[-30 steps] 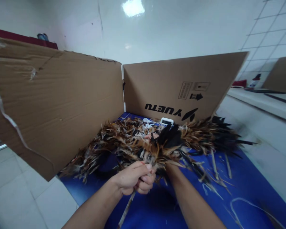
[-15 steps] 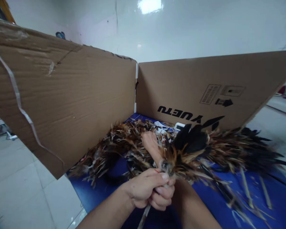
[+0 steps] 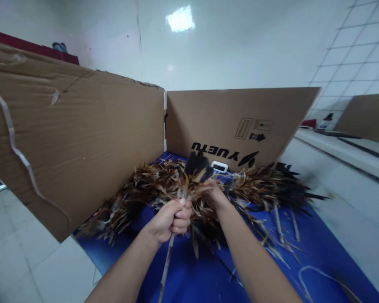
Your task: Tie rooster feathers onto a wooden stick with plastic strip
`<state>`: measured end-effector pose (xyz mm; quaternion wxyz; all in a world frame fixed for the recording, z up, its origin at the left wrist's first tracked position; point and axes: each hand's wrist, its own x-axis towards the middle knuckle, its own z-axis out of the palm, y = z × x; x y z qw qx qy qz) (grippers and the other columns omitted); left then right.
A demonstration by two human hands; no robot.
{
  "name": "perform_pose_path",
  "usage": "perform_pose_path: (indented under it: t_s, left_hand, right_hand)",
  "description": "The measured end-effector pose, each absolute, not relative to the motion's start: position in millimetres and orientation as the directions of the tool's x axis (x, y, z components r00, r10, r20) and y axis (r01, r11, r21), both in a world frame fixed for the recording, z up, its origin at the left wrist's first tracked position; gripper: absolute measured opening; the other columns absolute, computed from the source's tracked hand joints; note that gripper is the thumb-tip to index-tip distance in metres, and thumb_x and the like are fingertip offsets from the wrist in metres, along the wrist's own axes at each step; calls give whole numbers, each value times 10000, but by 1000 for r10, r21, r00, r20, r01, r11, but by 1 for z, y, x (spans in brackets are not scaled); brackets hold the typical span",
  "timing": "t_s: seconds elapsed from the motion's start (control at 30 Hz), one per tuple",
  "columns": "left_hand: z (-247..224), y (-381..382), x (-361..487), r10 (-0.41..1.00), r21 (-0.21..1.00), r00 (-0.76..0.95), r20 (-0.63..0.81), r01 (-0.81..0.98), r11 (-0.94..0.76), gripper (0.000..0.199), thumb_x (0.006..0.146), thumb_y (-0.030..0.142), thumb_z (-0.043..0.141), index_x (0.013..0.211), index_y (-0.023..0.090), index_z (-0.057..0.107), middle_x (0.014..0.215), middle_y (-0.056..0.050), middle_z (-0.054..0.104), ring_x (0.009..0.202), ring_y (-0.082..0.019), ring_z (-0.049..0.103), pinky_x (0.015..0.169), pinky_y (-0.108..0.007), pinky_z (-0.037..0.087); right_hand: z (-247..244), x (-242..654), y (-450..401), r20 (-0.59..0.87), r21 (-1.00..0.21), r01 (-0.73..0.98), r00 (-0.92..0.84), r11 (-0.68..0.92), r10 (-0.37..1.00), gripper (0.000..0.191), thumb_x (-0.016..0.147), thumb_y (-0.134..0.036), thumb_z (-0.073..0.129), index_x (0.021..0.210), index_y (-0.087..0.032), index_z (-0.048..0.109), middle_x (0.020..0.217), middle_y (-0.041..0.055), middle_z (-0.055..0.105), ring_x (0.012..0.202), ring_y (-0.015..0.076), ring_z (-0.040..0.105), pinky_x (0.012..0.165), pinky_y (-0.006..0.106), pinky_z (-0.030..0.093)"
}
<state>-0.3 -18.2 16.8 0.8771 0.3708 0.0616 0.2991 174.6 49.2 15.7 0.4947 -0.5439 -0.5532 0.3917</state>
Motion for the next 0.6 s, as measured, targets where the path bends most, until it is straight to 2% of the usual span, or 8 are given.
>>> perform_pose_path:
  t_s: [0.07,0.17,0.33,0.43,0.6]
  left_hand:
    - [16,-13,-3,624,666,774,103,-520,535,198,822,322,518,787,170,396,551,91,195,392,-21,77,334,-139,56]
    - [15,-6,-6,682,635,727,82,-566,526,222,802,326,555,792,165,403,547,96,194,389,-15,69,331,-127,59]
    - [9,-1,-3,712,613,700,56,-587,529,243,777,311,596,795,158,408,547,99,213,385,-7,89,331,-112,66]
    - [5,-2,2,708,622,706,25,-565,542,238,780,306,593,792,158,408,542,99,219,380,-7,96,328,-112,66]
    - [4,-6,8,675,621,737,19,-538,570,220,795,304,577,789,158,412,535,99,217,375,-10,87,322,-116,67]
  right_hand:
    - [18,181,38,59,-991,126,84,48,995,152,569,-262,645,668,-174,572,587,4,602,532,140,539,483,255,410]
    - [21,190,21,-17,-999,32,70,-19,997,192,538,-215,697,666,-165,563,604,-2,603,493,98,515,425,204,378]
    - [24,202,-6,-65,-996,-72,50,-61,997,161,581,-184,711,694,-151,602,749,41,661,531,70,516,410,163,378]
    - [24,203,-18,-58,-982,-182,43,-49,997,176,611,-224,728,736,-150,628,809,41,661,591,74,535,439,158,395]
    - [30,195,-32,-14,-972,-233,2,-13,1000,224,621,-307,751,739,-152,641,646,-17,578,570,65,503,458,163,375]
